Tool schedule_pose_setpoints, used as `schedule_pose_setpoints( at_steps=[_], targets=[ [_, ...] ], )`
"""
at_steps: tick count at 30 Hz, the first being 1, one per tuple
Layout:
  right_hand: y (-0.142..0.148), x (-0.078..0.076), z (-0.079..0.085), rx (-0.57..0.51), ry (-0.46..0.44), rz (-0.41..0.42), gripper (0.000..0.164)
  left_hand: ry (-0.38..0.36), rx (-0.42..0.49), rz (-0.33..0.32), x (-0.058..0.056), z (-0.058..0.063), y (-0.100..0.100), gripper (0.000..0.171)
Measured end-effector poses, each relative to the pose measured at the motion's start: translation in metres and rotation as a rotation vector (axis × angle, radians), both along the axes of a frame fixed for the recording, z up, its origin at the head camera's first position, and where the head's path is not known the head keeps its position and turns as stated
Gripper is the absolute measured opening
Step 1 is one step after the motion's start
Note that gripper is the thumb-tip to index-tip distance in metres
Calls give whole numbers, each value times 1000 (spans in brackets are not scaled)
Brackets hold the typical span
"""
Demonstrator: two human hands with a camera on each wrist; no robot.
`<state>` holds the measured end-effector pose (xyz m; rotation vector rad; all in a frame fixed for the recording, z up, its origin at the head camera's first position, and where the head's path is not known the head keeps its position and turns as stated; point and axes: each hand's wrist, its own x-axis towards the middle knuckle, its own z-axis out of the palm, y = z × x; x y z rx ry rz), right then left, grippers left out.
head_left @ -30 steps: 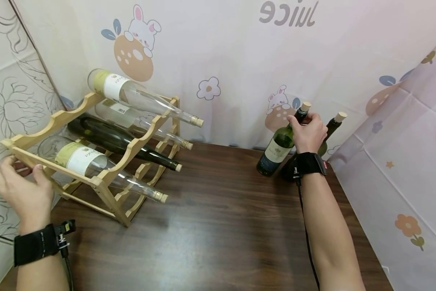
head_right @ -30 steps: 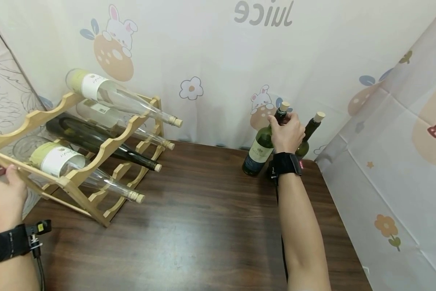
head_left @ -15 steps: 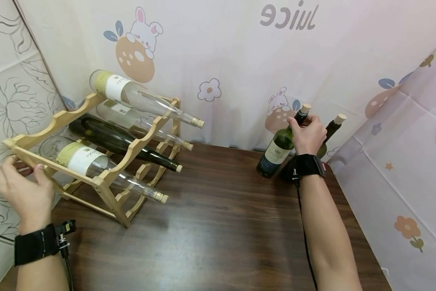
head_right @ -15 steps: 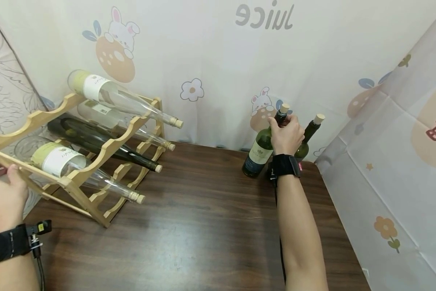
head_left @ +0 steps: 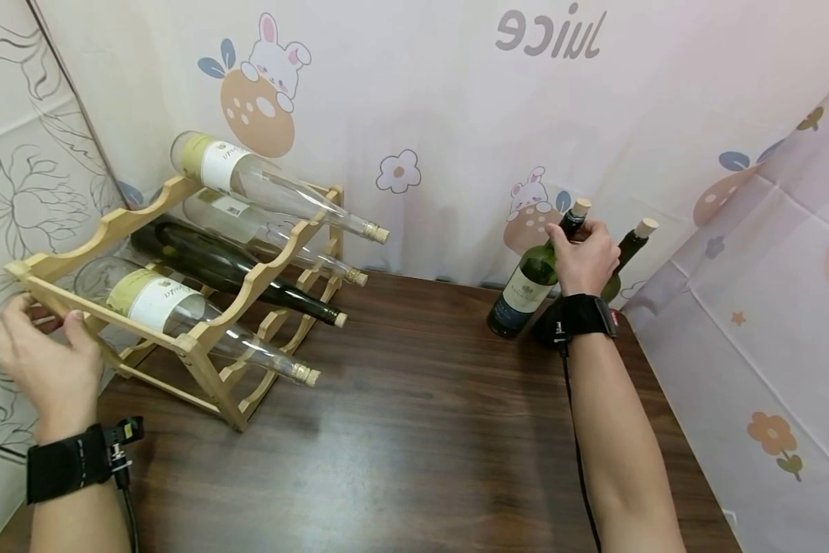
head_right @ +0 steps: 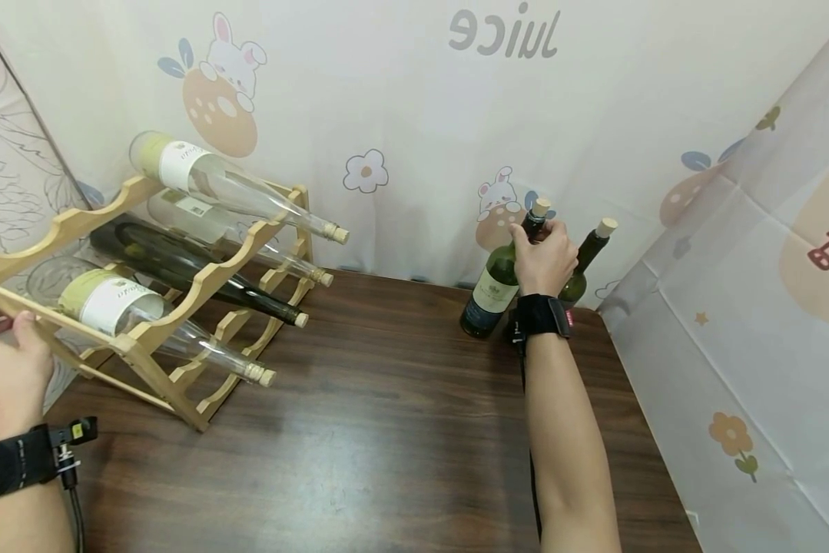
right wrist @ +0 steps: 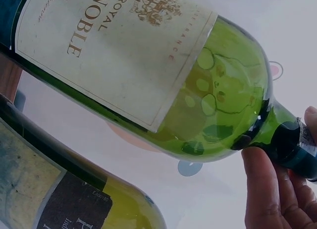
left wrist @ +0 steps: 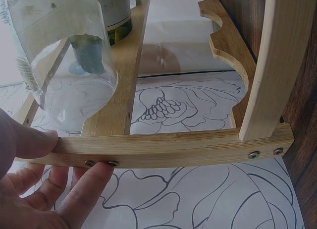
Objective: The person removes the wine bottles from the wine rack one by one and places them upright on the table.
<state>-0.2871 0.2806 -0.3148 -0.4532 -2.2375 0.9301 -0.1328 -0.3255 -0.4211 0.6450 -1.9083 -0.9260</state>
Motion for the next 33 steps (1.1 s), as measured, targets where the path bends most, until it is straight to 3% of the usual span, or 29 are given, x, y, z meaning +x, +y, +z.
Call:
schedule_pose_setpoints(
  at_steps=[18, 33],
  targets=[
    [-1, 1, -1, 4, -7, 0, 58, -7, 13, 1, 0, 0, 0, 39],
    [-3, 4, 2, 9, -65, -8, 65, -9, 17, -6, -2, -1, 0, 39]
  ],
)
